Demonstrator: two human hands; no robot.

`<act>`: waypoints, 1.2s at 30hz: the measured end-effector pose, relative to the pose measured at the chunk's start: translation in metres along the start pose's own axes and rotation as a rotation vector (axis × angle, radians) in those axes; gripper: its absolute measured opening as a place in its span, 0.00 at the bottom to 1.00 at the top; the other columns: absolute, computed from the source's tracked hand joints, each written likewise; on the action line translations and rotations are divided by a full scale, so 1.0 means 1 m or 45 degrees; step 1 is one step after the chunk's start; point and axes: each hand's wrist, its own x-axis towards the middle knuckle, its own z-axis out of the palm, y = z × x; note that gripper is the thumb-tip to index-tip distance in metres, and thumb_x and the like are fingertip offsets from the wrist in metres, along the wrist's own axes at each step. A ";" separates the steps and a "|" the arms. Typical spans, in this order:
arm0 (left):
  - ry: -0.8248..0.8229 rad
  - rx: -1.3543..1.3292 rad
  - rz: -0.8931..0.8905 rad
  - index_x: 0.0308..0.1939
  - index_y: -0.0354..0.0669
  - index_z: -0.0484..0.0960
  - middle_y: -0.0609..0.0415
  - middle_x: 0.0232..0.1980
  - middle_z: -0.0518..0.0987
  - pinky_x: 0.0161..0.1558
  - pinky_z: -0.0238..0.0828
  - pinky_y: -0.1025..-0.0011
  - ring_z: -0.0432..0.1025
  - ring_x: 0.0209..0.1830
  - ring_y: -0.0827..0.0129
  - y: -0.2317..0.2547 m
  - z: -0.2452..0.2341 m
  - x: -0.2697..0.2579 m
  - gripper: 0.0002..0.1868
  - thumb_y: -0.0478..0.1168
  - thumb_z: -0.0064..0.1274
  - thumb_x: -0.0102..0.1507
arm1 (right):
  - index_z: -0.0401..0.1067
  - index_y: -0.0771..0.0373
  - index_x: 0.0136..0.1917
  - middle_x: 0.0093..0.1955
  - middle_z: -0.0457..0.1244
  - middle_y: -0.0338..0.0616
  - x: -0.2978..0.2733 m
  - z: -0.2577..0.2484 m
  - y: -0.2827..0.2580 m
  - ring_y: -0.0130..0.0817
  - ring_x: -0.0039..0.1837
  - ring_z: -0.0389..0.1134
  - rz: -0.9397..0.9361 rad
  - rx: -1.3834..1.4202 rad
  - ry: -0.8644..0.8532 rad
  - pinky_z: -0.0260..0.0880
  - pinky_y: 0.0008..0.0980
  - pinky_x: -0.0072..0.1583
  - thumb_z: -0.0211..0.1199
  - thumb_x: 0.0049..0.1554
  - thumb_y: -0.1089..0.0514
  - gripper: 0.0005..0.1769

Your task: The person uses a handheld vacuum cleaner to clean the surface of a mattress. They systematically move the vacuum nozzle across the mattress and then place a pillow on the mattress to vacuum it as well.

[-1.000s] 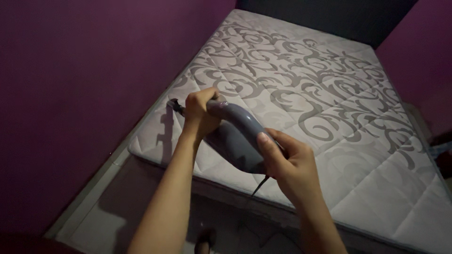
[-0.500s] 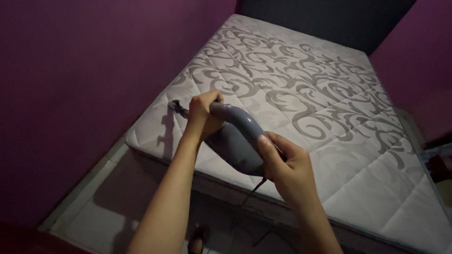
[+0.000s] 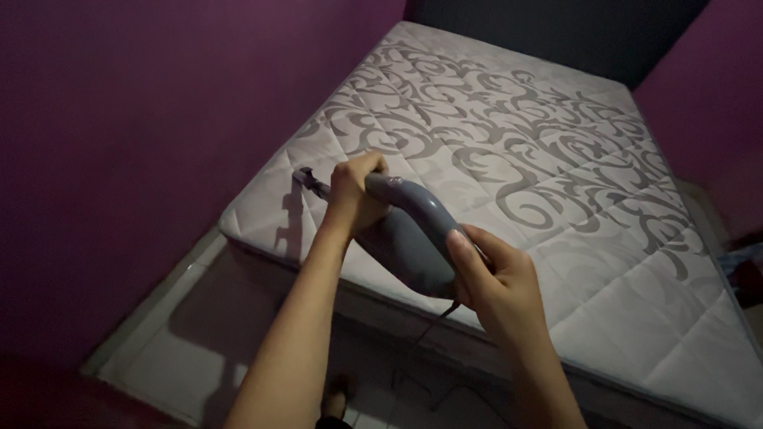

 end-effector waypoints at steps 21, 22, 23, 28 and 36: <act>-0.039 0.000 -0.059 0.29 0.42 0.74 0.44 0.29 0.77 0.34 0.70 0.58 0.76 0.34 0.44 0.045 0.011 -0.039 0.11 0.38 0.61 0.48 | 0.79 0.68 0.57 0.28 0.58 0.32 -0.049 -0.034 0.021 0.20 0.29 0.56 -0.044 -0.075 0.072 0.52 0.24 0.32 0.59 0.62 0.51 0.20; -0.036 -0.005 -0.078 0.29 0.42 0.74 0.44 0.28 0.77 0.34 0.70 0.58 0.76 0.33 0.45 0.046 0.011 -0.038 0.11 0.38 0.60 0.48 | 0.79 0.67 0.58 0.27 0.57 0.33 -0.049 -0.035 0.020 0.20 0.29 0.56 -0.031 -0.078 0.072 0.52 0.24 0.32 0.59 0.61 0.51 0.20; -0.034 -0.004 -0.076 0.28 0.42 0.74 0.44 0.28 0.77 0.34 0.70 0.59 0.76 0.33 0.45 0.048 0.011 -0.038 0.10 0.38 0.60 0.48 | 0.79 0.67 0.58 0.27 0.57 0.33 -0.050 -0.037 0.019 0.20 0.29 0.56 -0.018 -0.080 0.072 0.52 0.24 0.32 0.59 0.61 0.51 0.20; -0.011 0.011 -0.082 0.28 0.42 0.74 0.44 0.27 0.77 0.34 0.69 0.58 0.75 0.32 0.44 0.058 0.011 -0.047 0.12 0.39 0.62 0.48 | 0.79 0.67 0.59 0.27 0.58 0.32 -0.064 -0.044 0.016 0.20 0.29 0.55 -0.035 -0.056 0.053 0.51 0.24 0.32 0.59 0.61 0.51 0.20; -0.041 0.047 -0.139 0.28 0.42 0.75 0.44 0.28 0.78 0.35 0.70 0.58 0.76 0.34 0.45 0.081 0.015 -0.048 0.11 0.40 0.61 0.48 | 0.79 0.68 0.58 0.27 0.59 0.35 -0.077 -0.060 0.012 0.23 0.27 0.56 0.004 -0.091 0.131 0.52 0.25 0.31 0.59 0.61 0.51 0.20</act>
